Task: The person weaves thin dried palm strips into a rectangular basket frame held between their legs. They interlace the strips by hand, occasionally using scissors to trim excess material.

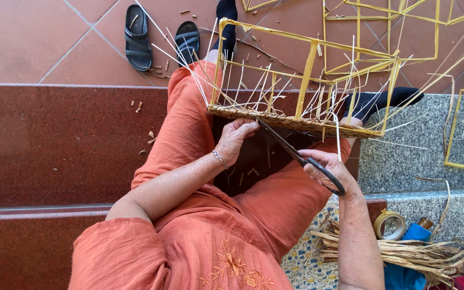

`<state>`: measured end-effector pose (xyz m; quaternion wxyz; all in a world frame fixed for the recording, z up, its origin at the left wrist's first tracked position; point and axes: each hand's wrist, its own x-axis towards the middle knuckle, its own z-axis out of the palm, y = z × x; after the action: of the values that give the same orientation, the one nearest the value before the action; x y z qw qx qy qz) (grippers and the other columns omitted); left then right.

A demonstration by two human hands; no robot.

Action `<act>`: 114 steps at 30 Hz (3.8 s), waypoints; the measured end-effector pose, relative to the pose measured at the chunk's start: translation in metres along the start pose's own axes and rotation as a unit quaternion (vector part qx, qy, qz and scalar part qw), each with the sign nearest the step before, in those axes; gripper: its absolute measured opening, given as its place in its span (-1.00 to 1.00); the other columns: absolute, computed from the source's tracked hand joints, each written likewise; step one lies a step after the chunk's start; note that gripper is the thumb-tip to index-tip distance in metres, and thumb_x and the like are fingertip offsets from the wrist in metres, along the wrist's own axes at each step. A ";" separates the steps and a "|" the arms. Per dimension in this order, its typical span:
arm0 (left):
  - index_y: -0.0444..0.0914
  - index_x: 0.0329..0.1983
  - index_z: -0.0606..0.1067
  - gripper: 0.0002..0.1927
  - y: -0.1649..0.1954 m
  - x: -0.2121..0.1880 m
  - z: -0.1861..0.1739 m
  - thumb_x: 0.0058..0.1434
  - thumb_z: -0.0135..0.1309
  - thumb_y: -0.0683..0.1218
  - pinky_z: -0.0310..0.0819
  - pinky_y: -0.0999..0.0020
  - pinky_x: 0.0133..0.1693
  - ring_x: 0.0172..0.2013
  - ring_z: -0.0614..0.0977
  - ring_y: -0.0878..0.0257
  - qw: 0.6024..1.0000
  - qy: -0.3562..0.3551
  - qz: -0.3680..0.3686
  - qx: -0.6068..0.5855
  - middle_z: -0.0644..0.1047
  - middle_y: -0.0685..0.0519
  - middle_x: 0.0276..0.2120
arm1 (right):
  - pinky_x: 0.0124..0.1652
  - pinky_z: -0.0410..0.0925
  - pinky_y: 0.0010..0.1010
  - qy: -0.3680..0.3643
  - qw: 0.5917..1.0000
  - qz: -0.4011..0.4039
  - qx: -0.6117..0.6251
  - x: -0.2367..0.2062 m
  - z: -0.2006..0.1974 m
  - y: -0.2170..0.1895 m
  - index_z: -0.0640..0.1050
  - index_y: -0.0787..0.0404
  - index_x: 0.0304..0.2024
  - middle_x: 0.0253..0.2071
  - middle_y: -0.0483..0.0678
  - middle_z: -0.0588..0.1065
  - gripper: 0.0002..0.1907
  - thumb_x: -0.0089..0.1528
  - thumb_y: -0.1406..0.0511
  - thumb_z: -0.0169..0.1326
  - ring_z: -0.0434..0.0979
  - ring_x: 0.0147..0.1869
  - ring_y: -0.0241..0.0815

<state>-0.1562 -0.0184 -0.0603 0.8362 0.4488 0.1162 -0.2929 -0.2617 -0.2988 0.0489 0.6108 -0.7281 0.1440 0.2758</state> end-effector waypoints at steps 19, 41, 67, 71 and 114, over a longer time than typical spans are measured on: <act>-0.32 -0.34 0.56 -0.72 0.019 -0.002 -0.017 0.34 0.02 -0.02 0.51 0.40 -0.08 -0.23 0.66 0.31 0.978 -0.099 -0.095 0.156 0.71 0.00 -0.25 | -0.51 0.18 -0.58 0.070 0.982 0.025 -0.173 -0.068 -0.010 0.015 0.65 0.32 0.12 -0.54 -0.12 0.38 -0.41 0.05 0.24 0.39 0.25 -0.51 -0.41; -0.38 0.17 0.43 -0.77 0.089 0.010 -0.113 0.58 0.03 -0.13 0.42 0.40 0.03 -0.05 0.53 0.19 0.854 0.033 0.320 0.410 0.49 -0.09 0.03 | -0.36 0.43 -0.32 0.641 0.704 0.166 -0.259 -0.204 0.319 0.229 0.61 0.14 0.07 -0.37 -0.01 0.61 -0.47 0.06 0.18 0.39 0.61 -0.40 -0.11; -0.32 0.28 0.34 -0.65 0.204 -0.019 -0.160 0.48 0.03 -0.18 0.61 0.41 -0.13 -0.17 0.63 0.29 0.912 -0.031 0.139 0.384 0.54 0.07 0.04 | 0.04 0.43 0.00 0.705 0.633 0.309 -0.084 -0.166 0.130 0.196 0.28 0.22 0.38 0.15 0.20 0.45 -0.08 0.22 -0.18 0.26 0.49 0.18 0.08; -0.42 0.33 0.22 -0.44 0.195 -0.045 -0.144 0.32 0.15 -0.32 0.46 0.30 -0.29 -0.28 0.51 0.18 0.754 0.055 0.243 0.607 0.44 -0.10 0.02 | 0.26 0.11 0.21 0.715 0.609 0.339 0.055 -0.147 0.075 0.200 -0.03 0.30 0.43 0.40 0.39 0.08 0.27 0.06 -0.17 0.44 0.12 0.45 0.36; -0.40 -0.03 0.57 -0.81 -0.067 -0.053 0.098 0.34 0.09 -0.23 0.54 0.48 -0.29 -0.38 0.59 0.36 0.786 -0.445 -0.299 0.308 0.62 0.04 -0.32 | 0.21 0.41 -0.18 0.604 0.606 -0.121 0.504 -0.154 0.171 0.124 0.47 0.36 0.22 0.02 0.09 0.57 -0.38 0.09 0.34 0.21 0.57 0.09 -0.07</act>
<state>-0.2448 -0.1066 -0.0265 0.4833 0.4453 -0.2371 -0.7154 -0.4927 -0.1787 0.0198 0.6833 -0.3176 0.5070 -0.4185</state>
